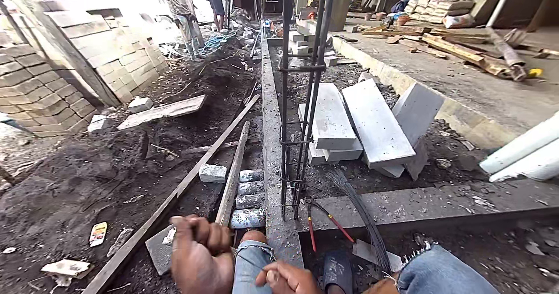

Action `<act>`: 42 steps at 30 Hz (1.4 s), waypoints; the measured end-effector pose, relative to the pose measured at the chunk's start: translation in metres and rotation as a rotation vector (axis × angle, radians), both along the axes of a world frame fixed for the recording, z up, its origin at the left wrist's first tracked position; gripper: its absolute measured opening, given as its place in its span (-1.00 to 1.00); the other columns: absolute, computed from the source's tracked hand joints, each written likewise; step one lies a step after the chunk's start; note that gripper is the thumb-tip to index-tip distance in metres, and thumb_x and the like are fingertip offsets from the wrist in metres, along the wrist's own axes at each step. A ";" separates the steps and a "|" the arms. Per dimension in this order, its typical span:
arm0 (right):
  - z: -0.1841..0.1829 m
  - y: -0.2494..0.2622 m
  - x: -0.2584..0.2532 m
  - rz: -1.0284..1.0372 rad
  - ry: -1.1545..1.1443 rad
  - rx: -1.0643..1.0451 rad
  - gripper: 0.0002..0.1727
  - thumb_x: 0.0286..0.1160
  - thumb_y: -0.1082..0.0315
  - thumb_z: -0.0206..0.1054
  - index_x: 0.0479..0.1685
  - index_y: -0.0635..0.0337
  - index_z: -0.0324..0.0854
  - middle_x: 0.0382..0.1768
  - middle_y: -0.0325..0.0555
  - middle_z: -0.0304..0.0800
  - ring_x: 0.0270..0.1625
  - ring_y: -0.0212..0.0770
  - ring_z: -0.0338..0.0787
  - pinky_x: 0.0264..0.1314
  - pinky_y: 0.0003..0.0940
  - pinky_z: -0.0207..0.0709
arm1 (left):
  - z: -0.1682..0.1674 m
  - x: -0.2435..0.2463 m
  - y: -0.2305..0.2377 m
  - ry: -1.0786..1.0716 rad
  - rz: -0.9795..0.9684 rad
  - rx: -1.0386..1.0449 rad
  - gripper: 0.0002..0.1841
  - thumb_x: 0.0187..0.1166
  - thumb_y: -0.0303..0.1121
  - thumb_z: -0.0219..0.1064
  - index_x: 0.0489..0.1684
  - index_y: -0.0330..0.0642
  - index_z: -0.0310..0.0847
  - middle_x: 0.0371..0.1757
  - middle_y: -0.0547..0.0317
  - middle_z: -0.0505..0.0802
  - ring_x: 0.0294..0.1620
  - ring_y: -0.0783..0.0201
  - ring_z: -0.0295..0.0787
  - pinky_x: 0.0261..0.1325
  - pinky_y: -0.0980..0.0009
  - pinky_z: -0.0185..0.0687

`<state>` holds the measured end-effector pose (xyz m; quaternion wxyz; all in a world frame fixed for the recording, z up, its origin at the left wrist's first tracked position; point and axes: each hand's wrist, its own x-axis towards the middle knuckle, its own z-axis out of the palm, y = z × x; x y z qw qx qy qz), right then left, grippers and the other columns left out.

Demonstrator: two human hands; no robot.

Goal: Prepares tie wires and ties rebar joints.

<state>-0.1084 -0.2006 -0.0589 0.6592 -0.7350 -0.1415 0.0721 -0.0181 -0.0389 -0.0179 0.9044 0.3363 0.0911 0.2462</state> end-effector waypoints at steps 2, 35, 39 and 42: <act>-0.004 -0.003 0.000 -0.018 -0.035 -0.177 -0.62 0.88 0.23 0.03 0.09 0.21 0.77 -0.43 -0.06 0.76 -0.47 -0.18 0.68 -0.32 -0.13 0.59 | 0.012 0.008 0.016 -0.035 0.086 0.021 -0.42 0.92 0.08 -0.39 -0.53 0.09 0.34 -0.83 0.49 0.32 -0.90 0.55 0.14 -0.81 0.62 0.14; 0.017 -0.105 0.059 0.370 0.028 -0.590 -0.58 0.87 0.00 0.02 0.09 -0.07 0.80 -0.29 -0.22 0.80 -0.34 -0.29 0.71 -0.17 -0.16 0.60 | -0.107 -0.033 0.010 -0.364 -0.324 1.774 -0.48 0.80 0.12 0.08 -0.50 -0.01 0.66 -0.54 0.26 0.68 -0.44 0.26 0.68 -0.41 0.23 0.58; 0.023 -0.116 0.060 0.413 0.041 -0.826 -0.55 0.86 -0.07 -0.01 0.13 -0.12 0.77 -0.27 -0.16 0.83 -0.19 -0.13 0.80 -0.02 0.05 0.61 | -0.095 -0.031 0.012 -0.443 -0.362 1.851 -0.46 0.81 0.14 0.04 -0.56 0.02 0.62 -0.60 0.29 0.62 -0.51 0.27 0.60 -0.46 0.25 0.45; 0.018 -0.116 0.058 0.334 0.020 -1.027 -0.55 0.88 -0.05 -0.07 0.14 -0.07 0.72 -0.17 -0.03 0.86 0.02 0.06 0.85 0.14 0.23 0.60 | -0.095 -0.028 0.015 -0.321 -0.410 1.935 -0.48 0.82 0.10 -0.01 -0.39 0.01 0.74 -0.45 0.25 0.76 -0.35 0.21 0.76 -0.34 0.15 0.65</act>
